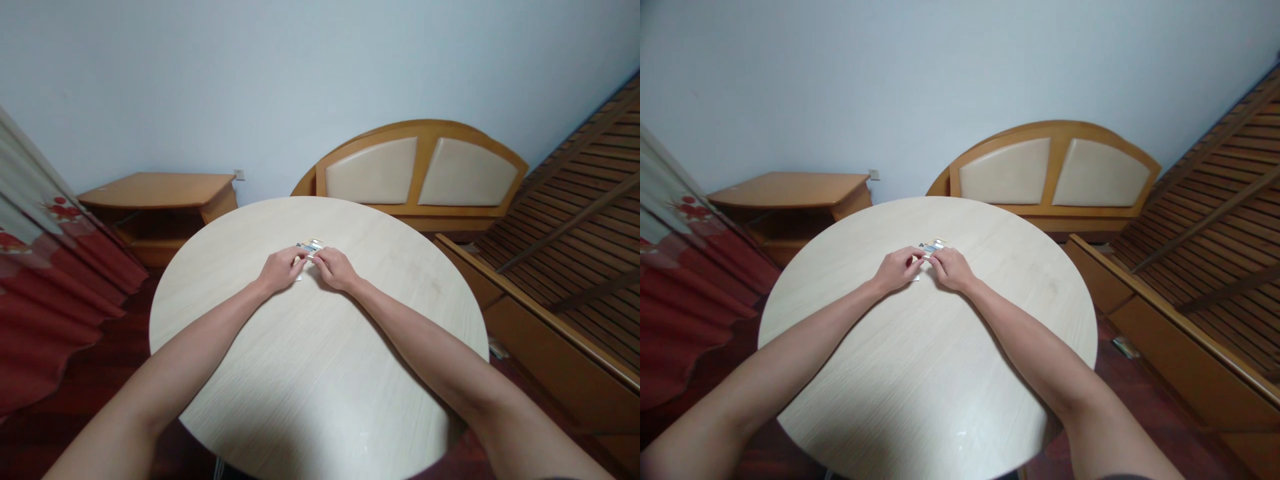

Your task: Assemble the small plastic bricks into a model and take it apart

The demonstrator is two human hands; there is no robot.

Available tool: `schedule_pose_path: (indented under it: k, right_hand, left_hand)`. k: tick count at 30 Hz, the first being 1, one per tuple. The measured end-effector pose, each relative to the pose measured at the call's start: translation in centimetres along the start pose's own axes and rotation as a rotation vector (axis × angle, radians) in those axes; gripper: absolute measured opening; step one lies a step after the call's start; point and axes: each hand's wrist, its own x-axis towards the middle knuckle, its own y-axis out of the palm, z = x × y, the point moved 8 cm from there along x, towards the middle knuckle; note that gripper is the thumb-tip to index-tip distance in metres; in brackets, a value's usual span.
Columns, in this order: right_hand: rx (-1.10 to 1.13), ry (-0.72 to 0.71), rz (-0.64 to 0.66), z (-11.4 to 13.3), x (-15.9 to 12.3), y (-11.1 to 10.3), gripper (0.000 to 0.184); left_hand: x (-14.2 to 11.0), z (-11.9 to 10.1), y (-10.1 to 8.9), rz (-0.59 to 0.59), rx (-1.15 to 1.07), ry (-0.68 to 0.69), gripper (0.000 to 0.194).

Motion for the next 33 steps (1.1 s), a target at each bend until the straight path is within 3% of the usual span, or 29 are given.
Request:
schedule_pose_path:
  k: [18, 33]
  right_hand:
    - [0.008, 0.014, -0.056, -0.5, -0.11, -0.94, 0.019]
    - [-0.06, -0.029, -0.053, 0.31, 0.2, -1.03, 0.032]
  left_hand:
    - [-0.04, -0.19, -0.04, 0.0, 0.005, 0.011, 0.017]
    - [0.05, 0.25, -0.07, 0.004, -0.006, -0.011, 0.018]
